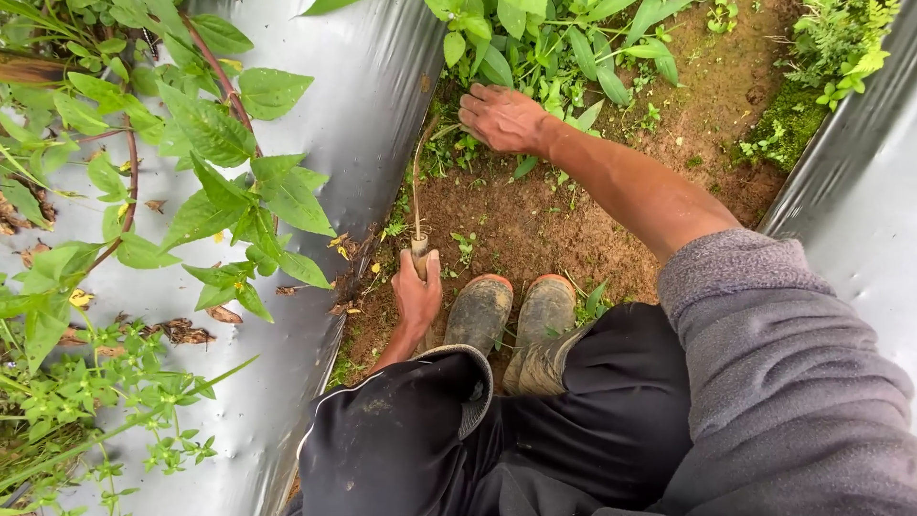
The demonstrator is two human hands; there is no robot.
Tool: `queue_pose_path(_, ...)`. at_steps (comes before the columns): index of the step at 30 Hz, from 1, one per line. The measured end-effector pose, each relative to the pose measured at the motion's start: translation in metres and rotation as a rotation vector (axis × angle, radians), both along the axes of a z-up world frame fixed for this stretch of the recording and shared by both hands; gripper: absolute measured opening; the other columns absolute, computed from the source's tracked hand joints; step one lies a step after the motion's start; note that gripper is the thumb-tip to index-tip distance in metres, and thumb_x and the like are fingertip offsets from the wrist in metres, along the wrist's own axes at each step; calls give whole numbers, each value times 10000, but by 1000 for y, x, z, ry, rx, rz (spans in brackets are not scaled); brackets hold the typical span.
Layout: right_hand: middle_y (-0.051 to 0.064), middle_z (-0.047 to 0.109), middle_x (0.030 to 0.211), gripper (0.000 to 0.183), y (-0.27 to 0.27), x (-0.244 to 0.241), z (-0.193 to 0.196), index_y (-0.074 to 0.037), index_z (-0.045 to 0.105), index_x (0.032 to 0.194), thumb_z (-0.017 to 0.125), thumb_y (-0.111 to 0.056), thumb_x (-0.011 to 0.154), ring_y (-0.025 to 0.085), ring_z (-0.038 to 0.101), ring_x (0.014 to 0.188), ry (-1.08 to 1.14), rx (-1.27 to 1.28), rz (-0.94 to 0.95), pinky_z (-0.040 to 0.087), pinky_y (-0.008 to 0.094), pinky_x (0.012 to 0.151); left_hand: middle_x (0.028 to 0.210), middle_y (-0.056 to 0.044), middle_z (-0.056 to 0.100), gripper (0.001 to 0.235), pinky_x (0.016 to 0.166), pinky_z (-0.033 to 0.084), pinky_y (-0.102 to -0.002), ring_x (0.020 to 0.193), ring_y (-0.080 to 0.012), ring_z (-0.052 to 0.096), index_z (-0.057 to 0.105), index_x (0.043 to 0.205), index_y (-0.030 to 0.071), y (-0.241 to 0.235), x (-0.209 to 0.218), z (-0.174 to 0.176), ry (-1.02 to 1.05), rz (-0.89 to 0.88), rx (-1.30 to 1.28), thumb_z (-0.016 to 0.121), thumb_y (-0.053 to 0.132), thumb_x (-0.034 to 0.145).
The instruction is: The person is weeding between rows of plants in a field using a hand sickle and manual pulling.
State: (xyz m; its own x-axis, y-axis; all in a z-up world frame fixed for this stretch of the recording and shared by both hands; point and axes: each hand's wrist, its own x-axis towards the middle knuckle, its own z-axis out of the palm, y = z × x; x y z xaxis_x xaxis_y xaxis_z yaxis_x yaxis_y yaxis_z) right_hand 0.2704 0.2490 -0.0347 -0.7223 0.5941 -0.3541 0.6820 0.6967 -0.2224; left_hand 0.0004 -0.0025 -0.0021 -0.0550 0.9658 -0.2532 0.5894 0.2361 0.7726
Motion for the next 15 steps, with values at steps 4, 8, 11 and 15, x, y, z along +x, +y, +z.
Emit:
queue_pose_path(4,153,454,1515,426,-7,24,9,-100,520,1418,385,-45,1018,330,494,1308,11,271,93,464,450,1092,633,81,481,154,330,396,-200,437,-48,420,550,1086,99,30,19,8,-56,-11,-49,544,252,1081)
queue_pose_path(8,158,491,1282,210,-7,24,28,-85,516,1233,382,-157,1088,265,516,1099,16,237,27,546,404,804,649,62,449,179,347,363,-215,453,-44,394,544,1018,110,63,45,28,-47,-58,-135,542,273,1091)
queue_pose_path(11,158,280,1677,483,-5,22,36,-95,346,1551,256,-130,1077,364,320,1533,-99,-9,-43,370,480,1174,668,31,488,163,338,367,-259,453,-77,426,550,1033,80,78,56,27,-81,-17,-149,539,233,1088)
queue_pose_path(15,123,156,1708,569,-7,12,49,-94,169,1617,108,-293,1087,318,147,1594,-44,-204,-154,151,437,1273,653,13,535,132,286,385,-253,408,-87,457,539,1097,37,70,45,19,-42,-39,-183,511,166,1097)
